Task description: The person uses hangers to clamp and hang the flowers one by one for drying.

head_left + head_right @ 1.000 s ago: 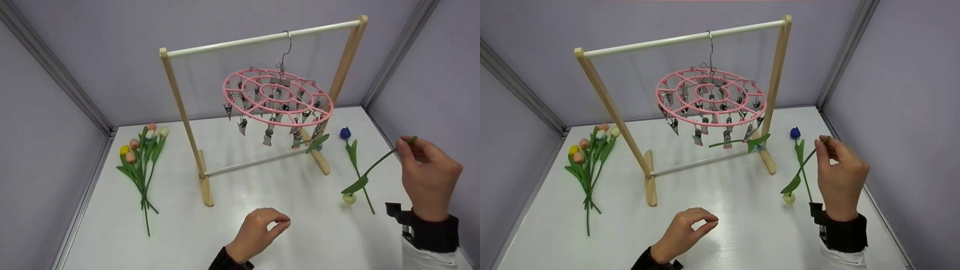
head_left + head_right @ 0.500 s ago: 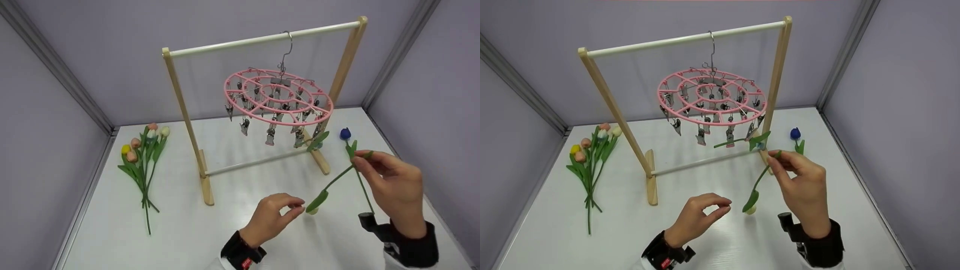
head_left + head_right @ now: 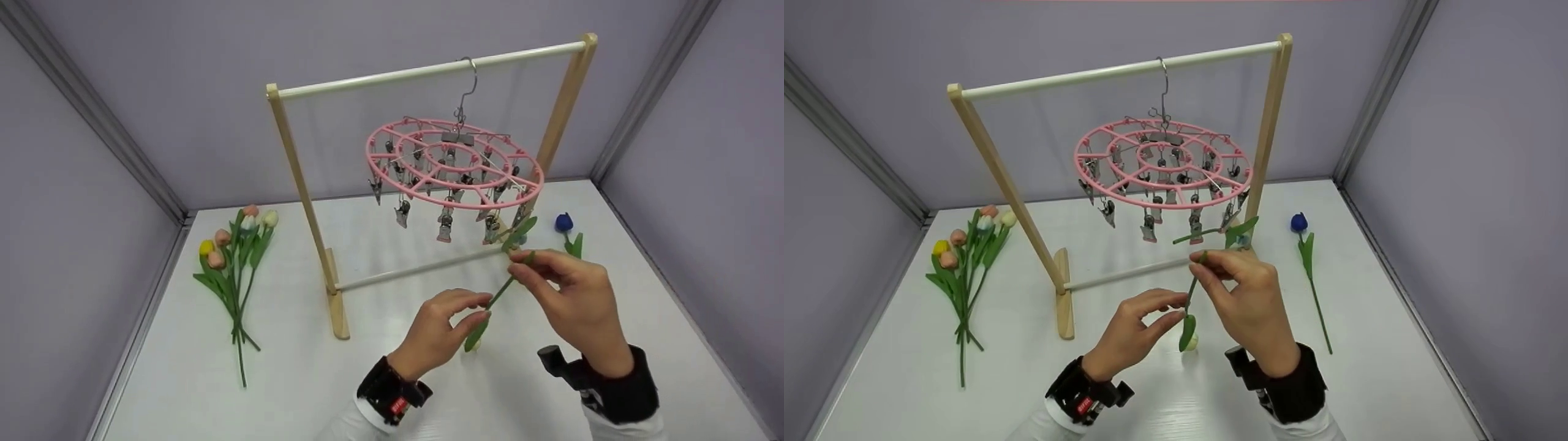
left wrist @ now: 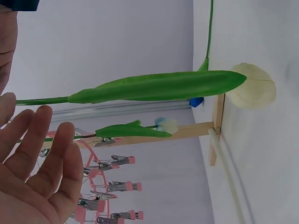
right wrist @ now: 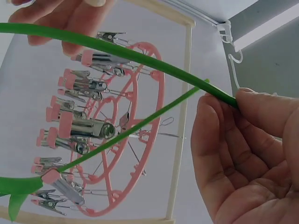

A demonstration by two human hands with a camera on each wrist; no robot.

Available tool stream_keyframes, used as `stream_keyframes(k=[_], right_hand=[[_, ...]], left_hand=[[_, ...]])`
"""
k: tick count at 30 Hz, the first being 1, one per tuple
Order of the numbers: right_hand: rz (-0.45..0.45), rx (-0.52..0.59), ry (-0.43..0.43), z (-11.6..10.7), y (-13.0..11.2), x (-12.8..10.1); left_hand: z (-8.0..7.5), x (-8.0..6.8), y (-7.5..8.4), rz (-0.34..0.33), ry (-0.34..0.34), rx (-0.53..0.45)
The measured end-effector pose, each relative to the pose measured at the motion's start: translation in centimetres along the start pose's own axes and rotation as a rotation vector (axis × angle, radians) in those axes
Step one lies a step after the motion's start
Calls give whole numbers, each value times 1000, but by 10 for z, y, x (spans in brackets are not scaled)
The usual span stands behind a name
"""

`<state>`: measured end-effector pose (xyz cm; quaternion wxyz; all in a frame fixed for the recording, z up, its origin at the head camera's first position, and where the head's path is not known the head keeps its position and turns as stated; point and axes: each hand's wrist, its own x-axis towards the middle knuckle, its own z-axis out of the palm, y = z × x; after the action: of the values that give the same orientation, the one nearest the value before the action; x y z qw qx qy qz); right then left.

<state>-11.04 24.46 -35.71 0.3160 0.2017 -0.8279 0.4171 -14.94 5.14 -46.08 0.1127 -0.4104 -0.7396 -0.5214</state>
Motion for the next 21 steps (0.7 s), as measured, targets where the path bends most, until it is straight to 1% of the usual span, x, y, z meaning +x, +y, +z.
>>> stream_keyframes(k=[5, 9, 12, 14, 17, 21], right_hand=[[-19, 28, -57, 9, -6, 2], [-18, 80, -86, 13, -10, 1], [-5, 108, -71, 15, -11, -2], [0, 109, -49, 16, -10, -5], [0, 86, -19, 19, -8, -13], [13, 69, -11, 29, 1, -28]], left_hand=[[-4, -3, 0, -17, 20, -8], [-7, -5, 1, -26, 26, -18], [-11, -7, 3, -24, 34, -21], [-14, -8, 4, -23, 50, -15], [-20, -8, 5, -22, 92, -5], [-29, -8, 8, -26, 149, -7]])
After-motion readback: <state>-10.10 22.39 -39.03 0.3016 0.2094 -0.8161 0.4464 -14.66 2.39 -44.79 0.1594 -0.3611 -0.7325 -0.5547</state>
